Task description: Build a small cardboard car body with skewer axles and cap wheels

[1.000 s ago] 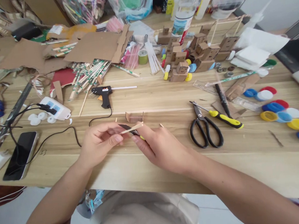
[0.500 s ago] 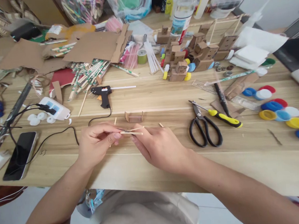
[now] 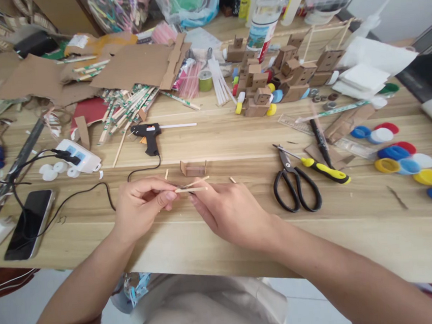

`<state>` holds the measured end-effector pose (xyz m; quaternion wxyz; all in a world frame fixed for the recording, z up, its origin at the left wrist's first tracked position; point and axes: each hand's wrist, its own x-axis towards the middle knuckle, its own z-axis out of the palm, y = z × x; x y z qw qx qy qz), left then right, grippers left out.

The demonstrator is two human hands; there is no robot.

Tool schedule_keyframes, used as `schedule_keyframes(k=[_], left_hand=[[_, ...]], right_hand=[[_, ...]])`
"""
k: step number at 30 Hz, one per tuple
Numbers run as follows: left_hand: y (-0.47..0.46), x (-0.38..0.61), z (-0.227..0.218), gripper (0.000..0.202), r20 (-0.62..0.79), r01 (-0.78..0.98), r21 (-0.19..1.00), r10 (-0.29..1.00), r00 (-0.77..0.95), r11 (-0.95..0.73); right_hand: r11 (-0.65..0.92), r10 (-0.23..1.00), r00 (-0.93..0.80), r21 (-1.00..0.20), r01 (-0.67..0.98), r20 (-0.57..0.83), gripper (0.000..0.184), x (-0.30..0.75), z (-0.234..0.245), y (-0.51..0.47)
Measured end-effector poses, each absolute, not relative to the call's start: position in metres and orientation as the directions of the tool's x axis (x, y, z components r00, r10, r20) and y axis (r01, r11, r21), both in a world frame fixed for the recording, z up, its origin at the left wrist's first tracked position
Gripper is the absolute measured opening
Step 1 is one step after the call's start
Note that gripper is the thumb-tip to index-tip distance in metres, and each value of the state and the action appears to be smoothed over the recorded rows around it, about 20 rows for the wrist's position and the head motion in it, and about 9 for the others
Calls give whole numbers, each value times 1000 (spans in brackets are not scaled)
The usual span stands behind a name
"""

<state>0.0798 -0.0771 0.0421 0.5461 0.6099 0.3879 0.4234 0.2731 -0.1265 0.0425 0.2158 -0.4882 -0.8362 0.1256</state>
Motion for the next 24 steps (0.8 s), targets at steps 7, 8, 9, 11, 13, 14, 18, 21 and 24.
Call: schedule_keyframes(k=[7,8,9,11,13,14,18,21,24], left_hand=[[-77,81,40,41,-5,24,1000,930,367,-5],[-77,81,39,41,-15,21,1000,932,363,8],[-77,81,39,41,-23,20,1000,933,359,17],[-77,82,38,40,-34,20,999,935,352,29],[-77,82,38,39,-43,17,999,936,348,39],[-77,82,39,39,-44,11,999,937,348,43],[-77,83,40,45,-59,18,998,928,368,56],[-76,83,39,48,-74,27,997,920,386,69],[-73,82,36,46,-67,-20,996,913,403,82]], right_hand=[[448,882,-455,-518,728,122,32,272,47,-124],[472,877,-451,-466,748,163,33,272,44,-125],[495,868,-454,-420,761,202,34,272,41,-125],[528,849,-460,-361,769,262,37,271,37,-127],[519,853,-442,-356,777,278,38,269,37,-128],[499,866,-427,-384,777,262,36,269,38,-128],[378,904,-415,-645,664,102,26,266,47,-126],[319,916,-396,-701,637,57,22,266,50,-125],[273,938,-342,-706,653,46,17,266,49,-123]])
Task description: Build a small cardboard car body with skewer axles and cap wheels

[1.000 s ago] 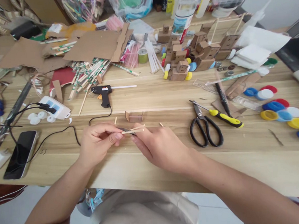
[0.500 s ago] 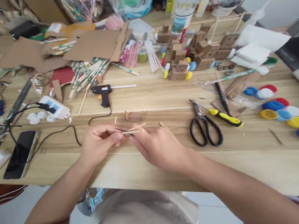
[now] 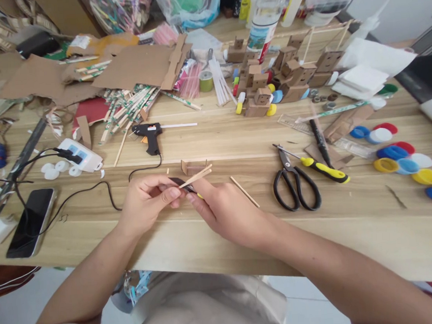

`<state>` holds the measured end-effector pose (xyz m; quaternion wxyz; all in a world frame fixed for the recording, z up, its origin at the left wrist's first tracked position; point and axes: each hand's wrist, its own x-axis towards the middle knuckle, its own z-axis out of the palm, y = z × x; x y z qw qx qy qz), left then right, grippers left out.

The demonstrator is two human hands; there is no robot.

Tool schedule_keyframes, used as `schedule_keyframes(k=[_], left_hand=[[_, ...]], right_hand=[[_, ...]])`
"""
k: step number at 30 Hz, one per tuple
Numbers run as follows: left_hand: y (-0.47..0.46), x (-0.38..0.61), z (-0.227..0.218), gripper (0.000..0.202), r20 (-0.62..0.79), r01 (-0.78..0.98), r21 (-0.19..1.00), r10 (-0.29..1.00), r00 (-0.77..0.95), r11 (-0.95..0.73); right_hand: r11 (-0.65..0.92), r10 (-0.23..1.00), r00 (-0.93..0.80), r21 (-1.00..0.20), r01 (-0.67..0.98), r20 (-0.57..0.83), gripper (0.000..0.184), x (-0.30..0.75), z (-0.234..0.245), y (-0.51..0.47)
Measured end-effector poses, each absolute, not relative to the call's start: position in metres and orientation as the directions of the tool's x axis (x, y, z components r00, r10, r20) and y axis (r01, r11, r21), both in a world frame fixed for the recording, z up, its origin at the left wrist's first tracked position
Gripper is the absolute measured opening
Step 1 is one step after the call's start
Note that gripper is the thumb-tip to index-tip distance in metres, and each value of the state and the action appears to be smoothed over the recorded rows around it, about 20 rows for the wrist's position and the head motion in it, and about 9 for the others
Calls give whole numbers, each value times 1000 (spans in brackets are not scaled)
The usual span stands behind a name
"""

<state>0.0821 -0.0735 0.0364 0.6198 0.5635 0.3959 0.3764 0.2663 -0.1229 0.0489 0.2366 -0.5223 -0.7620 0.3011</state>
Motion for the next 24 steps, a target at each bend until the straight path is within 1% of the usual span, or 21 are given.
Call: schedule_keyframes(k=[3,5,8,11,14,19,21,24], left_hand=[[-69,81,34,43,-46,-57,995,910,412,76],[-67,80,33,39,-37,-42,997,911,412,59],[-66,80,31,34,-36,-2,999,919,391,40],[-67,82,30,33,-28,7,1000,935,354,28],[-67,83,29,33,-13,-6,1000,937,348,16],[-64,84,29,35,-5,2,1000,936,352,5],[-63,85,29,36,-7,-2,1000,934,357,9],[-61,86,31,38,-5,-28,999,918,397,17]], right_hand=[[225,947,-321,-760,610,22,15,267,49,-121],[206,949,-314,-783,587,15,14,267,50,-120],[202,949,-314,-797,570,16,13,266,52,-118],[202,946,-324,-796,571,7,16,265,54,-118],[214,946,-323,-759,615,5,17,266,53,-118],[207,967,-253,-624,753,15,13,266,51,-118],[191,969,-248,-658,728,7,12,266,52,-118],[163,942,-333,-804,571,-45,17,267,54,-117]])
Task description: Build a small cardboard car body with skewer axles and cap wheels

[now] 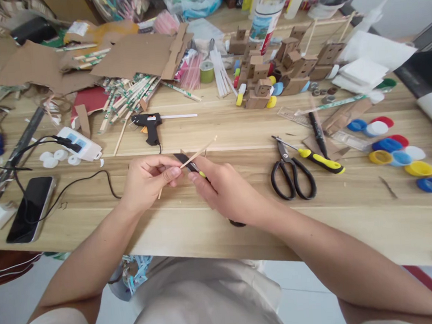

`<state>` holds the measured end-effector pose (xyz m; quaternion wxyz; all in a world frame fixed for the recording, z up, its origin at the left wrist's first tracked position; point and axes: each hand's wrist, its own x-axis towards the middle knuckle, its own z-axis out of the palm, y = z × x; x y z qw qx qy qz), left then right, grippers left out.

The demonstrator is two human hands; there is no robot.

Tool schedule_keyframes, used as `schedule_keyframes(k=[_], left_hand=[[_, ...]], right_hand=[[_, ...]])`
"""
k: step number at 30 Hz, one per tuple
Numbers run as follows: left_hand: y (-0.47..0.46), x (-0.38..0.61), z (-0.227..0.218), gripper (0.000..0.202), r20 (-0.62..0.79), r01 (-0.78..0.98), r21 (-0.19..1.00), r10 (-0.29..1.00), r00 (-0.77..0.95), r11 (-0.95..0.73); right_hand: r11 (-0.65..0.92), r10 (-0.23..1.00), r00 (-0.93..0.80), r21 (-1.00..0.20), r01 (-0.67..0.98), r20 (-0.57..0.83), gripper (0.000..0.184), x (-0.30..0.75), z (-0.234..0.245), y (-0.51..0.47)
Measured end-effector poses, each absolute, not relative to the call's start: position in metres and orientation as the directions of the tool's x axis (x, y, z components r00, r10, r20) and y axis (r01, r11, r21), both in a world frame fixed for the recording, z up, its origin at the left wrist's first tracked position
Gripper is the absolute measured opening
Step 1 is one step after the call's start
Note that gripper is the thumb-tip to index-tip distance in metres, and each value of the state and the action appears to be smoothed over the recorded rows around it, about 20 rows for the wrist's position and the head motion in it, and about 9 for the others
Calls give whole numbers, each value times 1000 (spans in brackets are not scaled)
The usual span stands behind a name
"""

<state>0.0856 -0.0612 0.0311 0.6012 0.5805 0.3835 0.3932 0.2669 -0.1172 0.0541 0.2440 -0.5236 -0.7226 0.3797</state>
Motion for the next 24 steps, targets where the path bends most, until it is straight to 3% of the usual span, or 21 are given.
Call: schedule_keyframes(k=[2,10,14,19,24], left_hand=[[-57,87,35,39,1,-31,999,905,425,14],[-18,103,56,43,76,-102,994,895,439,-34],[-13,110,52,44,42,-181,983,907,419,38],[-15,111,44,42,-6,-153,985,912,410,75],[-13,108,48,48,-20,-112,990,883,469,82]], right_hand=[[155,934,-355,-843,516,-45,18,268,56,-115],[227,953,-295,-808,543,69,15,275,75,-79],[255,947,-316,-745,616,63,14,279,76,-69],[243,968,-221,-632,735,115,9,279,68,-71],[273,937,-339,-772,574,80,15,280,71,-72]])
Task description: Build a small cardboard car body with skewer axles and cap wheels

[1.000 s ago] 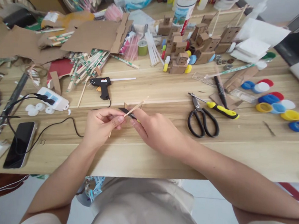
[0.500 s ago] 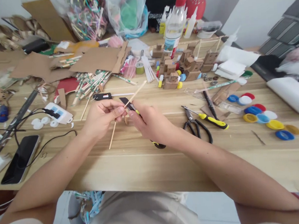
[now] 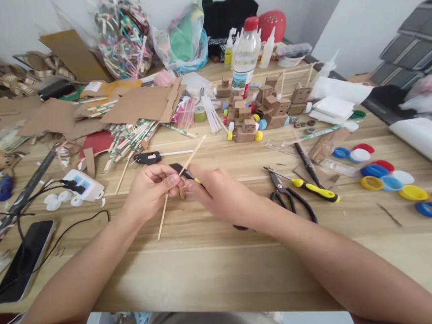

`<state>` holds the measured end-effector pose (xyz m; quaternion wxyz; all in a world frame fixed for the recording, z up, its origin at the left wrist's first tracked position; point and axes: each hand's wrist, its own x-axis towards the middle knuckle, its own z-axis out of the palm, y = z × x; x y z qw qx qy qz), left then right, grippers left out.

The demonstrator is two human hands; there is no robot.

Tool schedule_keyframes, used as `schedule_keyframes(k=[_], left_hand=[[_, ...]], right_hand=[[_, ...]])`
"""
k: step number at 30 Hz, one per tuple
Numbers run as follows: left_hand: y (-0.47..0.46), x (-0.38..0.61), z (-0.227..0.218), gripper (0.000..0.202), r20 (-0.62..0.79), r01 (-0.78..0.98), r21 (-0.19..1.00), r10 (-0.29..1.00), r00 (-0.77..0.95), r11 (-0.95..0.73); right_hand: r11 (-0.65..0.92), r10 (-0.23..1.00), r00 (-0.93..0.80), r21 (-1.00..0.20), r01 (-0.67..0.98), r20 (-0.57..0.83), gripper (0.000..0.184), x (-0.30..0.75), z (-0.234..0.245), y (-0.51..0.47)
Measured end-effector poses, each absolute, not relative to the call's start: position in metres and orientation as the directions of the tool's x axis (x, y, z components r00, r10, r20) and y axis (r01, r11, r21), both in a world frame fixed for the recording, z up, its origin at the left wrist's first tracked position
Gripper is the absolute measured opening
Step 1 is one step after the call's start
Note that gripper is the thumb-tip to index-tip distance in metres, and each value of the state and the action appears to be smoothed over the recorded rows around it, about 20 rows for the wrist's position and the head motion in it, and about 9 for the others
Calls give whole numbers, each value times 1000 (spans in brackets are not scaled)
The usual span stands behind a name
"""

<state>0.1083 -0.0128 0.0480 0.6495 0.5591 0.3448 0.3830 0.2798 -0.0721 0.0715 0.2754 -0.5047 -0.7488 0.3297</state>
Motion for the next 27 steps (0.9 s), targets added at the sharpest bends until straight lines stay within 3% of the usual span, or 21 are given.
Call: schedule_keyframes(k=[9,15,20,27], left_hand=[[-13,109,49,55,-41,-136,983,867,496,124],[-13,105,52,53,14,-66,998,863,505,22],[-18,108,52,54,50,-46,998,891,450,-33],[-15,111,46,56,29,-12,1000,877,481,-27]], right_hand=[[148,930,-364,-871,469,-39,18,281,74,-74],[150,944,-330,-863,483,-21,17,281,77,-74],[215,952,-303,-776,593,32,14,279,72,-75],[141,958,-254,-550,823,-136,17,278,82,-73]])
